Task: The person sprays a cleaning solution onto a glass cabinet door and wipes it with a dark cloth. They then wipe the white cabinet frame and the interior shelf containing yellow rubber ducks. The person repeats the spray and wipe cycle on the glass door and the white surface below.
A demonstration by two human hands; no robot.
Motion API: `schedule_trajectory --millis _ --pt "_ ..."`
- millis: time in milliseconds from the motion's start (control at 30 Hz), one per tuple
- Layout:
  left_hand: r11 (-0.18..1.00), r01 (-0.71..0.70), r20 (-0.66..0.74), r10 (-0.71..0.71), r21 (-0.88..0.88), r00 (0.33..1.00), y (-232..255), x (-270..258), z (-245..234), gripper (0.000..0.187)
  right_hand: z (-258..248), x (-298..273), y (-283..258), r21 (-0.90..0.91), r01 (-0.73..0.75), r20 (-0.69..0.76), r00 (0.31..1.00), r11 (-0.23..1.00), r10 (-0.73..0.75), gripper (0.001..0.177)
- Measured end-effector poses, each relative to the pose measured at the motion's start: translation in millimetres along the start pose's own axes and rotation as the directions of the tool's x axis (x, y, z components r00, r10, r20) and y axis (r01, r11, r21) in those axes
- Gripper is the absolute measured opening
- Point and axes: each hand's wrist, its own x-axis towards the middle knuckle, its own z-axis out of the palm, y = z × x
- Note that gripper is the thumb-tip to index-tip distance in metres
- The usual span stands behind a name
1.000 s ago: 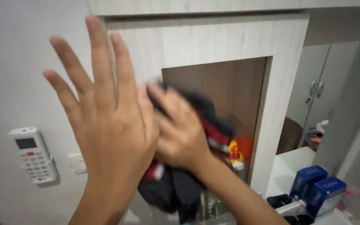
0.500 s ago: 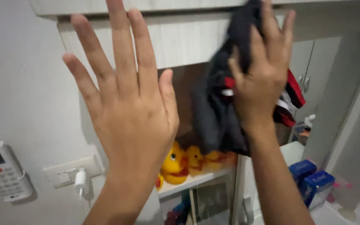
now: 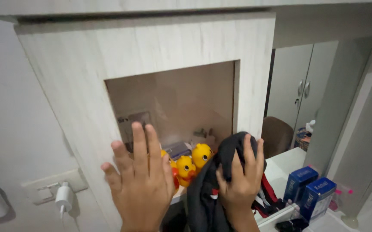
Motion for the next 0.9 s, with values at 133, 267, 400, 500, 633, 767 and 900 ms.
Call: schedule_trajectory --millis 133,267,400,500,633,767,900 --pt "0.996 -0.052 -0.026 0.054 0.077 0.998 -1.6 -19.1 9.9 0.075 3.2 30.3 -3.2 0.021 0.028 -0.008 1.000 0.999 -0.028 0.059" --pt "0.992 -0.060 -0.040 0.064 0.113 0.997 -2.2 -6.0 2.3 0.073 20.5 105.9 -2.7 0.016 0.096 -0.071 0.993 0.995 -0.094 0.056" --pt "0.992 -0.036 -0.037 0.041 0.123 0.998 -5.2 3.9 -2.9 0.072 25.3 103.8 0.1 -0.013 0.119 -0.076 0.990 0.993 -0.120 0.057" --pt "0.995 -0.022 -0.021 0.024 0.102 0.999 -6.4 -2.2 -4.1 0.071 15.1 37.6 7.6 -0.017 0.082 0.012 0.997 0.997 -0.081 0.064" --pt "0.993 -0.034 0.001 0.034 0.112 0.999 -7.3 -13.6 -3.8 0.070 3.2 -58.8 20.3 -0.004 0.078 0.068 0.995 0.997 -0.077 0.060" --pt "0.990 -0.037 0.038 0.032 0.137 0.999 -12.4 -31.1 -1.6 0.066 2.5 -85.2 25.4 -0.035 0.103 0.058 0.993 0.994 -0.101 0.053" --pt "0.998 -0.008 0.089 0.003 0.058 0.996 -27.3 -27.8 -8.4 0.068 9.2 -2.9 9.4 -0.062 0.100 0.032 0.995 0.993 -0.098 0.055"
